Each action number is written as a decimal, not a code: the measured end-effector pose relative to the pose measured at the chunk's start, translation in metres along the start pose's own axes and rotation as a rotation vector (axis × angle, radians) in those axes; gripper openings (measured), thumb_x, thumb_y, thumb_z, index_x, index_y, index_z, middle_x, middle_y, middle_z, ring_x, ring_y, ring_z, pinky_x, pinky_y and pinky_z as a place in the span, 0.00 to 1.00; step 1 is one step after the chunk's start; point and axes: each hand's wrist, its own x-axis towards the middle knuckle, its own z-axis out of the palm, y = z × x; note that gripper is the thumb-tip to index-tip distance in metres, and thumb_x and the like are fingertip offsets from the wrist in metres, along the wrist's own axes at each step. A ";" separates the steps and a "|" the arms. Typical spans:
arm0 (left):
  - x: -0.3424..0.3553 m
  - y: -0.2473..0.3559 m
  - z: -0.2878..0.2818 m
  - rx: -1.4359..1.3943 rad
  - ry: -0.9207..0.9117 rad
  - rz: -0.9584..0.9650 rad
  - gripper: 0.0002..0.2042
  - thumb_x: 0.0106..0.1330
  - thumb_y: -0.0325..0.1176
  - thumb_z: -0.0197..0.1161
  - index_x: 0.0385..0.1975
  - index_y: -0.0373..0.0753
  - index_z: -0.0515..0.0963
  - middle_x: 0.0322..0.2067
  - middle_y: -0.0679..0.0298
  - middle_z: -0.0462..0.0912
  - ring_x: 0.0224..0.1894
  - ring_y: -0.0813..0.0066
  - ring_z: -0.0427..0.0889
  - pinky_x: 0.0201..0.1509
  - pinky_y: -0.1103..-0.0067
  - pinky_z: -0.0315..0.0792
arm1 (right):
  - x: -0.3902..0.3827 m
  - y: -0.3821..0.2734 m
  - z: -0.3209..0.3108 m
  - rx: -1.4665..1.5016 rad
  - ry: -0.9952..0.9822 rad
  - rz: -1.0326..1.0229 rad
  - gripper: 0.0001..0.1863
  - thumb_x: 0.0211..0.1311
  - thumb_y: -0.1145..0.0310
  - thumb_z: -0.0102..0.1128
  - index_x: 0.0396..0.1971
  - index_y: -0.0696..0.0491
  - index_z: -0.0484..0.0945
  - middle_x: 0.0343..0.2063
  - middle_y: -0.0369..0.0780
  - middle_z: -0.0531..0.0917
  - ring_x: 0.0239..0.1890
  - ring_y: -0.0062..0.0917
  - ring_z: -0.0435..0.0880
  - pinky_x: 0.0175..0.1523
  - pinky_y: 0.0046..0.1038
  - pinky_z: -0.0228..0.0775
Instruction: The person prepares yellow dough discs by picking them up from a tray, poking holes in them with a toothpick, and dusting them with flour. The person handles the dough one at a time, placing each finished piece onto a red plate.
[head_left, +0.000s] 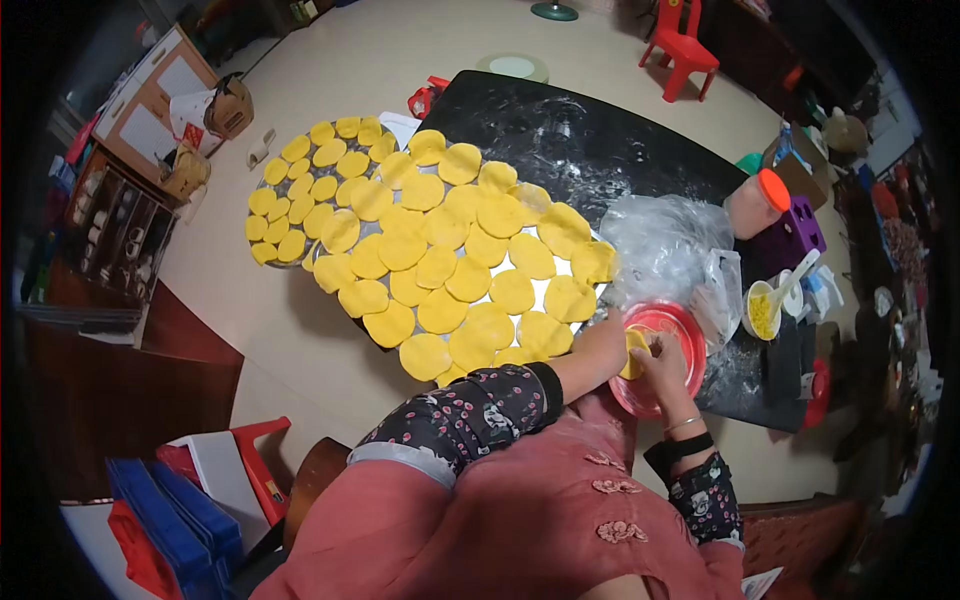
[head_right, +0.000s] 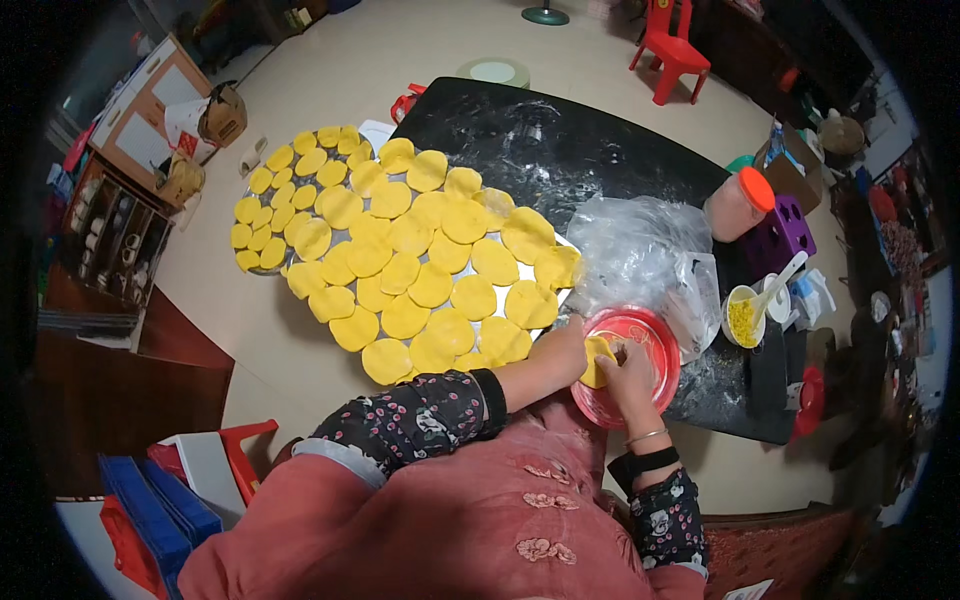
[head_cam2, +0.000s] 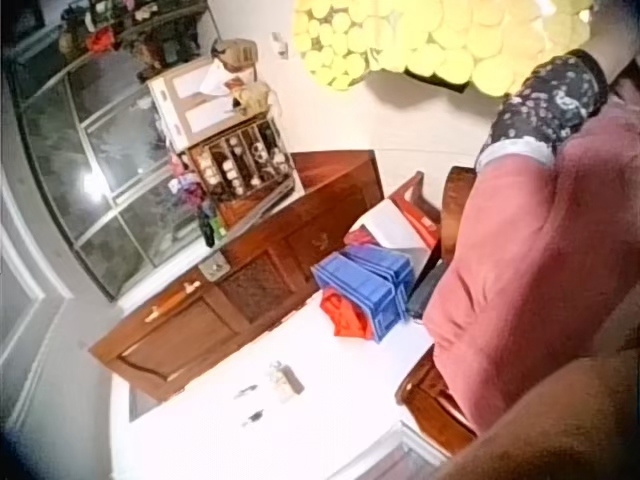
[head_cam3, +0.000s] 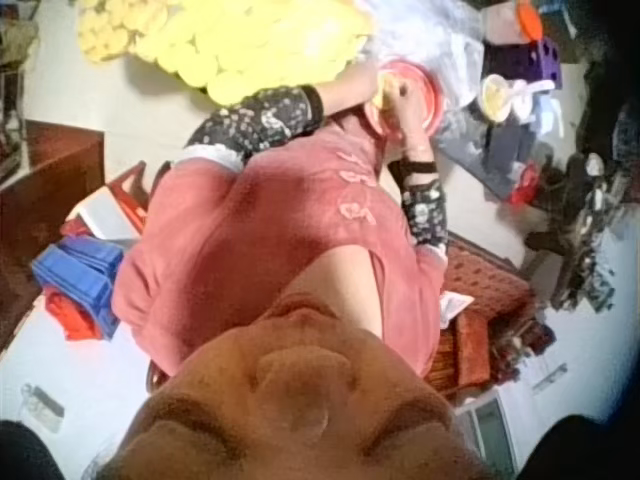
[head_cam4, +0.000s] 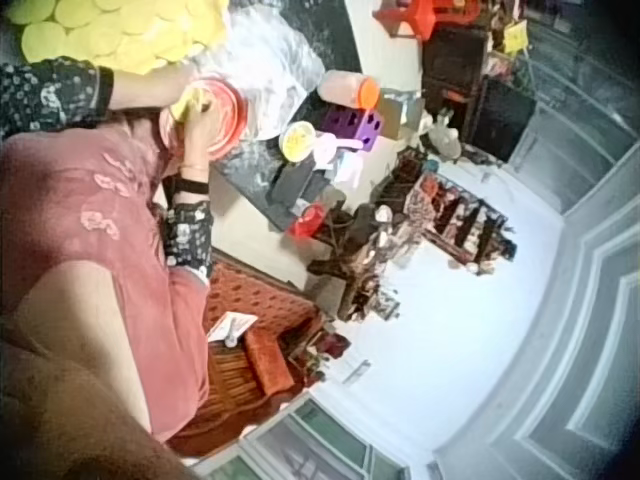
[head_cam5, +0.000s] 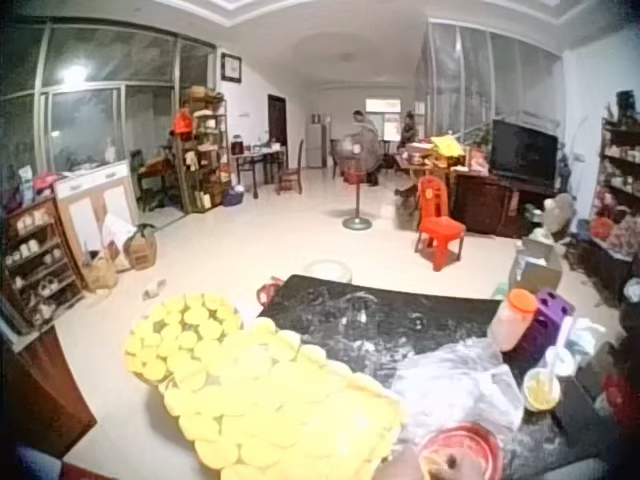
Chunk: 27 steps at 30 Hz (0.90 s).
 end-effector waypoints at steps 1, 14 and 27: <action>-0.006 0.007 0.000 -0.003 0.025 0.023 0.19 0.57 0.26 0.54 0.49 0.34 0.63 0.57 0.45 0.65 0.58 0.54 0.68 0.52 0.67 0.70 | -0.004 -0.003 -0.008 -0.021 0.038 -0.039 0.17 0.47 0.64 0.67 0.34 0.56 0.75 0.28 0.45 0.81 0.32 0.38 0.81 0.39 0.37 0.71; -0.009 -0.021 0.001 -0.131 0.196 0.752 0.19 0.52 0.28 0.61 0.46 0.41 0.72 0.39 0.50 0.80 0.44 0.49 0.77 0.47 0.65 0.71 | -0.035 -0.071 -0.040 0.208 0.006 -0.236 0.12 0.53 0.78 0.60 0.39 0.57 0.75 0.31 0.40 0.81 0.34 0.25 0.82 0.41 0.25 0.73; -0.035 -0.111 -0.147 -0.288 0.486 0.256 0.19 0.54 0.37 0.64 0.45 0.37 0.77 0.38 0.59 0.82 0.39 0.70 0.80 0.44 0.75 0.74 | -0.059 0.000 -0.056 0.506 0.138 0.004 0.09 0.60 0.74 0.56 0.40 0.59 0.76 0.34 0.36 0.80 0.37 0.19 0.79 0.44 0.20 0.71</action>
